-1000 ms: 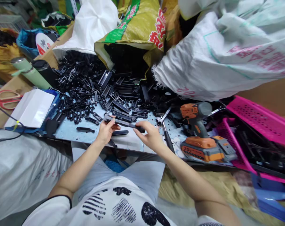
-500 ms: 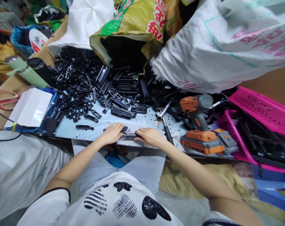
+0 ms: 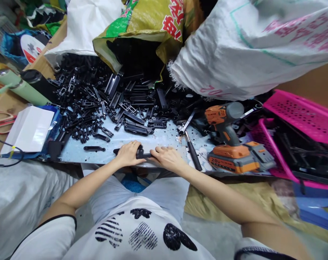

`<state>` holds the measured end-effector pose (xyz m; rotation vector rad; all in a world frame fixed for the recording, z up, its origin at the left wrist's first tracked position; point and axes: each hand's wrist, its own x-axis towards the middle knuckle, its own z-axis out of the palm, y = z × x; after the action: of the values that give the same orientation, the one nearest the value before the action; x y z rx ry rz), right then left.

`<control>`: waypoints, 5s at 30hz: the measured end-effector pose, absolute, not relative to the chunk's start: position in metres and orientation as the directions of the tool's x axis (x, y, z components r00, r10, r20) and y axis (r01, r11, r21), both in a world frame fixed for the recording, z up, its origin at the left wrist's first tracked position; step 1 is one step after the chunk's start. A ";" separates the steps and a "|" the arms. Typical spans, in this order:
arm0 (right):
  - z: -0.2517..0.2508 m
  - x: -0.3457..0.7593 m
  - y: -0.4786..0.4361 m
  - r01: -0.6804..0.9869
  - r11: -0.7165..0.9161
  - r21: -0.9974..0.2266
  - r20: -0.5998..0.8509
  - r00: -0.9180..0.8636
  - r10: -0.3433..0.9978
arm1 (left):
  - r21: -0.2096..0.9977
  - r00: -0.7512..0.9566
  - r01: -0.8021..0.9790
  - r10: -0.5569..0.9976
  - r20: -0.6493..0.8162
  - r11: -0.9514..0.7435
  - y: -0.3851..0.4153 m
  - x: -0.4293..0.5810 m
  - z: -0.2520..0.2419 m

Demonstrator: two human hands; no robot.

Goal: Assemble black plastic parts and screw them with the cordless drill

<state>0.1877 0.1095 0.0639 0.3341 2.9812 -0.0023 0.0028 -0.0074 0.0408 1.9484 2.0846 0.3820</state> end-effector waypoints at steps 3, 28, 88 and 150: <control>0.076 0.185 0.104 0.208 0.977 0.057 -0.108 -0.971 0.213 | 0.370 -0.040 0.929 0.997 0.070 0.011 -0.011 -0.001 0.035; 0.034 0.210 0.137 0.297 0.925 -0.235 0.050 -0.947 0.317 | 0.089 -0.346 0.935 0.938 0.024 0.342 0.205 -0.052 0.039; 0.050 0.080 0.194 0.324 0.549 -0.771 0.073 -0.811 0.581 | 0.560 -0.392 0.827 0.762 0.515 0.046 -0.053 -0.027 -0.013; 0.040 0.074 0.121 -0.168 0.678 -0.715 0.492 -0.811 0.317 | 0.220 -0.030 0.959 0.710 0.704 -0.177 -0.031 0.038 0.040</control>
<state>0.0742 0.1207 0.0397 0.1703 3.4109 -1.5739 0.0375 -0.0311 0.0399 2.3883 2.1867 1.2897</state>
